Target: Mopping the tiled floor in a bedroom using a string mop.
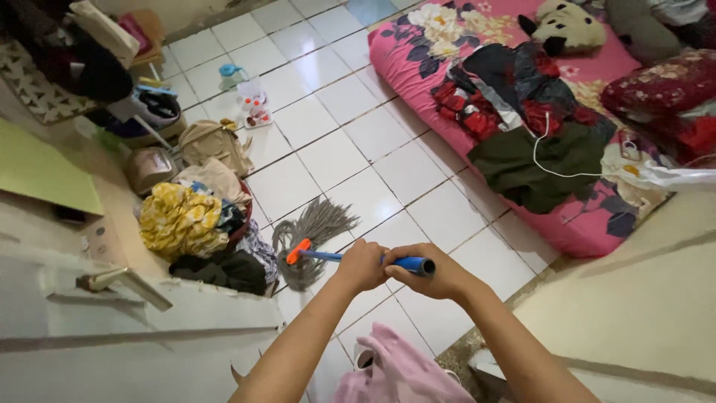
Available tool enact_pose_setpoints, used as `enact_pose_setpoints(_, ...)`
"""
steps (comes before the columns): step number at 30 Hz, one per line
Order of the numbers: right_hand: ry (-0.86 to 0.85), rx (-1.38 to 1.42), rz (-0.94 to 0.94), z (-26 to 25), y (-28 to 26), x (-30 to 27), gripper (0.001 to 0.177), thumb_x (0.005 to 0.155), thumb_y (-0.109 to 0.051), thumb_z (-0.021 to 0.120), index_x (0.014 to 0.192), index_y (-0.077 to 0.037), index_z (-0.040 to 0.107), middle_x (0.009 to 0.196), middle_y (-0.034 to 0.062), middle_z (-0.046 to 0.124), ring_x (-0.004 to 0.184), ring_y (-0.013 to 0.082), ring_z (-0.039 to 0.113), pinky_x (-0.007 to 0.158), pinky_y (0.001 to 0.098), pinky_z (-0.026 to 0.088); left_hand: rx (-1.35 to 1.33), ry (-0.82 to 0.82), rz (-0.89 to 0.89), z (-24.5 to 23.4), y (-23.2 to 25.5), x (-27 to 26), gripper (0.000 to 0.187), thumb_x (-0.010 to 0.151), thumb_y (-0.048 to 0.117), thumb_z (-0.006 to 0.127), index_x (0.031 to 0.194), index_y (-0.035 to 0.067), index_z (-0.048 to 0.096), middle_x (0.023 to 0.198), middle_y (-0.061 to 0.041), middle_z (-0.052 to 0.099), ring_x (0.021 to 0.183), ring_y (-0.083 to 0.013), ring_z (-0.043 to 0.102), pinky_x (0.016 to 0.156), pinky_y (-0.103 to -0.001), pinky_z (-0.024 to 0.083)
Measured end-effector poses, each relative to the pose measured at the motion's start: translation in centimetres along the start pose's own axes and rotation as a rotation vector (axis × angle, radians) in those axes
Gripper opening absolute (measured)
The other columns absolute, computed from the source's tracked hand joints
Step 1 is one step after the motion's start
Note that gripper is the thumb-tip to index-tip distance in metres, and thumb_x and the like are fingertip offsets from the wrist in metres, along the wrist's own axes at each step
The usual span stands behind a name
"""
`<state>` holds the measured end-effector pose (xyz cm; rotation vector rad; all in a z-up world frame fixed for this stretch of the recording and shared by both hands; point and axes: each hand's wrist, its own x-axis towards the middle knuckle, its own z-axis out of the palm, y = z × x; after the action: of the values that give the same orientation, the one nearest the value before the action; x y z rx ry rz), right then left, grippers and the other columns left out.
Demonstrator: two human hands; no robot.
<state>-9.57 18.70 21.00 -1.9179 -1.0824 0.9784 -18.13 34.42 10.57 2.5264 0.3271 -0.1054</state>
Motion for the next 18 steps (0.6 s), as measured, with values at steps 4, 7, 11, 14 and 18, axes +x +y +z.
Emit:
enact_pose_setpoints(4,0.146,0.206,-0.25,1.7,1.5,-0.6,0.022,0.094,-0.024,0.071,0.098,-0.003,0.074,0.106,0.0027,0.076,0.12,0.013,0.06,0.099,0.0335,0.047,-0.131,0.132,0.032,4.6,-1.7,0.5,0.023,0.086,0.033,0.07,0.101,0.017,0.077,0.099,-0.011,0.075,0.099,-0.0387,0.065,0.086,-0.049,0.055)
enact_pose_setpoints(7,0.245,0.599,-0.217,3.2,2.9,-1.5,0.029,0.096,-0.028,0.069,0.083,-0.002,0.068,0.092,0.0032,0.071,0.111,0.0143,0.066,0.103,0.0385,0.049,-0.282,0.276,-0.089,7.5,-1.6,0.8,0.044,0.079,0.034,0.08,0.115,0.013,0.068,0.11,-0.017,0.071,0.108,-0.0381,0.062,0.089,-0.047,0.054)
enact_pose_setpoints(11,0.387,0.587,-0.244,2.7,5.6,-4.2,0.034,0.102,-0.031,0.063,0.081,-0.004,0.06,0.083,0.0045,0.063,0.094,0.0151,0.062,0.116,0.04,0.042,-0.43,0.142,-0.341,8.8,2.2,1.5,0.076,0.069,0.034,0.092,0.132,0.015,0.053,0.124,-0.023,0.057,0.114,-0.0383,0.06,0.095,-0.046,0.052)
enact_pose_setpoints(14,0.466,0.593,-0.322,0.8,8.9,-7.6,0.04,0.105,-0.037,0.059,0.083,-0.005,0.055,0.084,0.0035,0.058,0.094,0.0159,0.062,0.122,0.0422,0.04,-0.425,0.088,-0.312,11.1,6.6,2.3,0.075,0.069,0.035,0.092,0.132,0.017,0.056,0.123,-0.021,0.058,0.117,-0.0391,0.058,0.098,-0.048,0.05)
enact_pose_setpoints(18,0.539,0.681,-0.367,-1.6,13.1,-13.7,0.041,0.105,-0.044,0.055,0.096,-0.004,0.055,0.092,0.005,0.055,0.099,0.0166,0.056,0.103,0.0429,0.039,-0.426,0.098,-0.176,15.3,12.7,3.7,0.067,0.07,0.039,0.091,0.125,0.015,0.061,0.12,-0.021,0.06,0.115,-0.0401,0.06,0.096,-0.05,0.052)
